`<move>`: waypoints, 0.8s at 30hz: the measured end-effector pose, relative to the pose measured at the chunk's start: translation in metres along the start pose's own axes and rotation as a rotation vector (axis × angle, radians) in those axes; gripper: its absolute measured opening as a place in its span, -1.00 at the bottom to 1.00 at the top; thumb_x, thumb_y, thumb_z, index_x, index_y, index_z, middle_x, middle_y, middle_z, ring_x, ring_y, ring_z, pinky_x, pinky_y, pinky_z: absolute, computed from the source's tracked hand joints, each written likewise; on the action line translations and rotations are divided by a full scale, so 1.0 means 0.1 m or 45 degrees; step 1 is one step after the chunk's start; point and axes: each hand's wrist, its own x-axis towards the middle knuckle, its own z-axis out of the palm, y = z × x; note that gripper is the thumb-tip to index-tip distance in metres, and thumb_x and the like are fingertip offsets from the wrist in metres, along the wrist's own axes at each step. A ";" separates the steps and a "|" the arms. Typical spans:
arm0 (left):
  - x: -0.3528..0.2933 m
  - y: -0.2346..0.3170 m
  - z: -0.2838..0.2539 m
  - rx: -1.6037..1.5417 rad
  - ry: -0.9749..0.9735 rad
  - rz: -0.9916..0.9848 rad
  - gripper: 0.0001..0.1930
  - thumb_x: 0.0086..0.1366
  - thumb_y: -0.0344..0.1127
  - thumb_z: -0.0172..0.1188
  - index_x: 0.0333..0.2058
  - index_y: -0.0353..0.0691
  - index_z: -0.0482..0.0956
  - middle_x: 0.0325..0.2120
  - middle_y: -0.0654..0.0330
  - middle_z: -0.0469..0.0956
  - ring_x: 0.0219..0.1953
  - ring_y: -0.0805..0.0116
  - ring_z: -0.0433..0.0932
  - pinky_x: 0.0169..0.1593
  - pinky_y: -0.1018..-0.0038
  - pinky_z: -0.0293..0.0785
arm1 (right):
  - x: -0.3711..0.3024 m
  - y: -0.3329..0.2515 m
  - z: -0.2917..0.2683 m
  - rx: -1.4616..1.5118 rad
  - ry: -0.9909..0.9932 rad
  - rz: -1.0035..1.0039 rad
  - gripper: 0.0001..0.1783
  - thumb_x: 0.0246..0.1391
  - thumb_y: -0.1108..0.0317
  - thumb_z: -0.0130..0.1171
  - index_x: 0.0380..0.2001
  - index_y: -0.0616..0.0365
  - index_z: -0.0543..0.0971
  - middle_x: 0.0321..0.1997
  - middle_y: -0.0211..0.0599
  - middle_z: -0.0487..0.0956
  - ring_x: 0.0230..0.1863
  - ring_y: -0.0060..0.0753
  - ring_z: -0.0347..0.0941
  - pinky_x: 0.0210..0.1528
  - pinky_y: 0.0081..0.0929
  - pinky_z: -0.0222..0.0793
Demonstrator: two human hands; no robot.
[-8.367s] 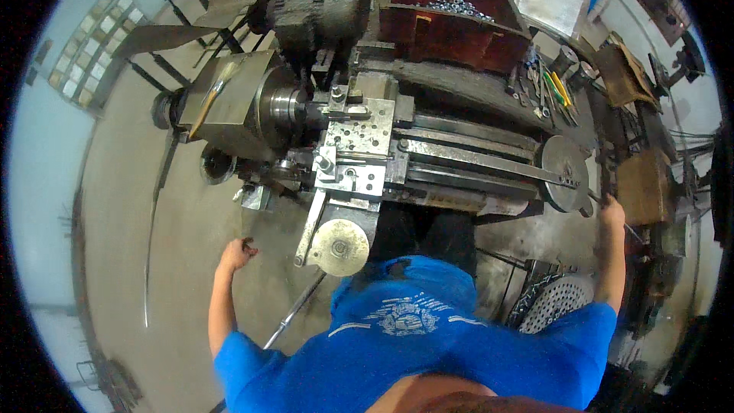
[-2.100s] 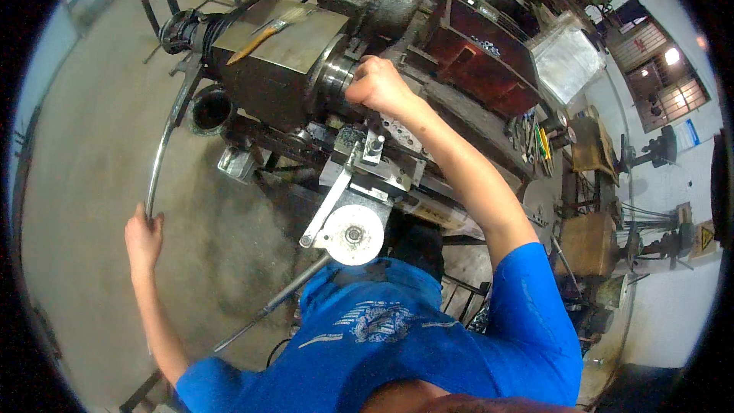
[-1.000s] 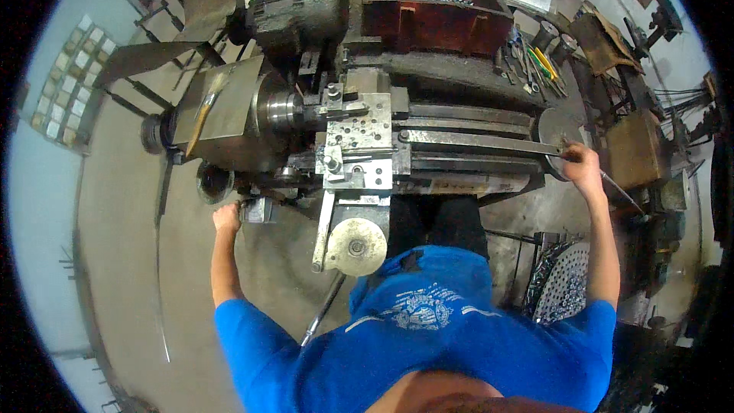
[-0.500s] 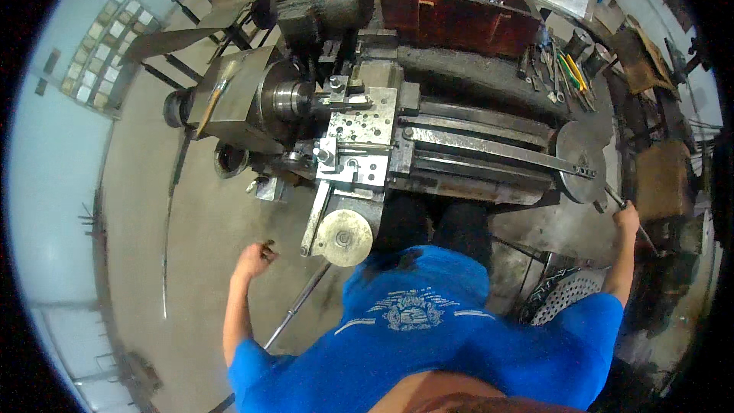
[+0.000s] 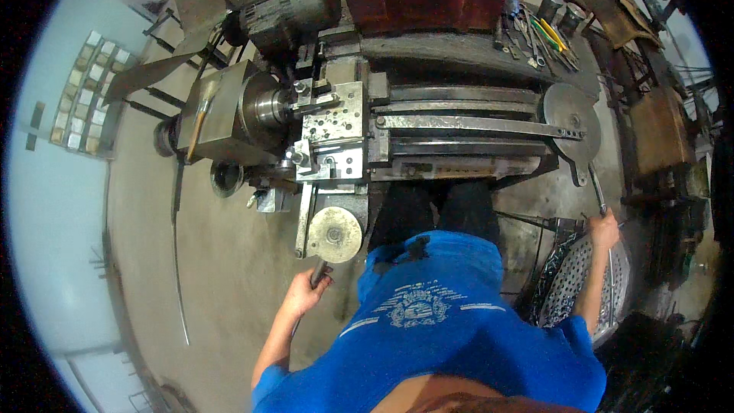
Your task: The person operates a metal lathe, repeatedly inserting small metal parts into the chuck, adjusting controls, and removing the parts. The cycle of loading, machining, and unloading is performed multiple times.
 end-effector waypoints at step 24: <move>0.08 -0.03 -0.18 -0.185 -0.317 -0.077 -0.73 0.14 -0.20 0.14 -0.25 -0.24 0.55 -0.43 0.12 0.58 -0.33 0.40 0.52 -0.21 0.43 0.40 | 1.99 -0.55 -0.04 -0.471 0.243 0.002 -0.38 -0.08 0.07 -0.08 0.13 -0.13 0.22 0.18 -0.34 0.24 0.18 -0.20 0.14 0.06 0.06 0.09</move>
